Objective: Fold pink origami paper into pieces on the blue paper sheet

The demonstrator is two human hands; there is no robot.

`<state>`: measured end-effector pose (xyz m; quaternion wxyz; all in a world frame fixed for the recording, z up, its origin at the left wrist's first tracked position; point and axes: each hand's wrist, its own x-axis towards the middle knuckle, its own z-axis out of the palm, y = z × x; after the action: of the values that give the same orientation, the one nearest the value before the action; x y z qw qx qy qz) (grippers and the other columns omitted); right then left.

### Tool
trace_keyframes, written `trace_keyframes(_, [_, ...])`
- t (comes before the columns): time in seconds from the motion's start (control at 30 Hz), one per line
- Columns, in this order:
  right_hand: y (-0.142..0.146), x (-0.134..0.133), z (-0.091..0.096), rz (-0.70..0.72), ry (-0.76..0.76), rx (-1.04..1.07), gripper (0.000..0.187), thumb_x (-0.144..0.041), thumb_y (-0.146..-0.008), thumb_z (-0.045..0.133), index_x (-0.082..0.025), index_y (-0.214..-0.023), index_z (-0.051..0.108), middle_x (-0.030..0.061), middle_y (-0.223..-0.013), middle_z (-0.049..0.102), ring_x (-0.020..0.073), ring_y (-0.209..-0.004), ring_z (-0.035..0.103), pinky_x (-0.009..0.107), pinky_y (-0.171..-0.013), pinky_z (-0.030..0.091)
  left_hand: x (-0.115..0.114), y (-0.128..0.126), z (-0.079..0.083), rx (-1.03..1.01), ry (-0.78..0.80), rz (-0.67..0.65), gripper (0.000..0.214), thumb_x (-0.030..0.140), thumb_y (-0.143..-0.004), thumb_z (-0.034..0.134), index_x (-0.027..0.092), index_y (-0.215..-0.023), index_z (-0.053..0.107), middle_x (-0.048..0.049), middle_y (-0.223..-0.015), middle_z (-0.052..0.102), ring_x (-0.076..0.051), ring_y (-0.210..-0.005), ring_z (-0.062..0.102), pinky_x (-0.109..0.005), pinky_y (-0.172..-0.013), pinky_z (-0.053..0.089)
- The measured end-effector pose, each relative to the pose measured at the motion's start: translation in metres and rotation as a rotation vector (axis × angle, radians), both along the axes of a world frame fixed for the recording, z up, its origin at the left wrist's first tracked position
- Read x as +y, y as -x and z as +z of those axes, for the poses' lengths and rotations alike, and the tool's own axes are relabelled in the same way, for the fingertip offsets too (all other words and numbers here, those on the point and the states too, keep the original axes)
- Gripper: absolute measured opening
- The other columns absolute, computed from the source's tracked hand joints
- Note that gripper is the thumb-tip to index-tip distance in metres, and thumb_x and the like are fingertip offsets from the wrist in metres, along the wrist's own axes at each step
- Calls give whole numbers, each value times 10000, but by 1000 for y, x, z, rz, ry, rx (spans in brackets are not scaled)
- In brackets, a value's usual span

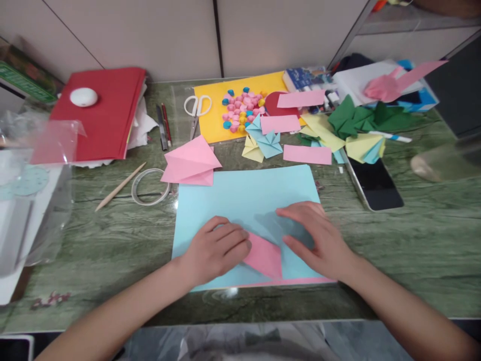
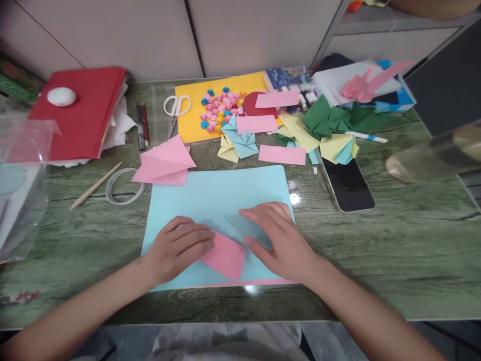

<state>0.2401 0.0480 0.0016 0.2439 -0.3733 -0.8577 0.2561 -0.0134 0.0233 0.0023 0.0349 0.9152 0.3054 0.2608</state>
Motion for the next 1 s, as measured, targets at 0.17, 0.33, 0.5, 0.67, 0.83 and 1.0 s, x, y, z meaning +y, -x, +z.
trace_keyframes(0.17, [6,-3,10,162,109,130,379,-199,-775,525,-184,-1153,502,86,-1051,594,250,-990,497,455,-851,362,-3,-5,-1,-190,242,157,104,89,-832,535,180,-875,563,-5,-782,684,-123,-711,608,-276,-693,406])
trace_keyframes(0.33, [18,-7,8,26,307,212,218,-198,-738,652,-206,-940,569,39,-867,601,198,-833,518,401,-781,393,-11,-22,11,-333,694,345,76,186,-767,638,193,-800,571,30,-734,658,-104,-666,591,-211,-628,430])
trace_keyframes(0.5, [26,-13,6,-24,500,402,86,-199,-763,646,-212,-740,564,1,-689,563,157,-693,501,330,-653,412,-13,-32,20,-375,1058,395,79,155,-720,644,197,-771,600,50,-735,663,-97,-665,599,-182,-598,427])
trace_keyframes(0.67, [26,-12,5,-113,545,399,86,-262,-748,673,-209,-720,610,1,-652,556,159,-672,505,308,-606,410,-11,-30,21,-341,1124,428,124,236,-713,668,203,-815,605,54,-748,663,-107,-665,594,-201,-600,422])
trace_keyframes(0.83, [14,-5,-2,-213,600,431,124,-287,-741,686,-208,-690,604,6,-693,595,156,-679,546,309,-634,432,-7,-23,14,-376,1072,469,191,231,-712,668,217,-888,595,41,-817,668,-125,-732,611,-234,-665,444])
trace_keyframes(1.0, [5,2,-3,-356,368,528,102,-214,-755,666,-236,-705,580,-6,-687,588,157,-651,551,304,-573,440,6,-8,3,-827,1149,532,321,236,-704,694,183,-970,523,-19,-867,668,-148,-773,640,-270,-691,489])
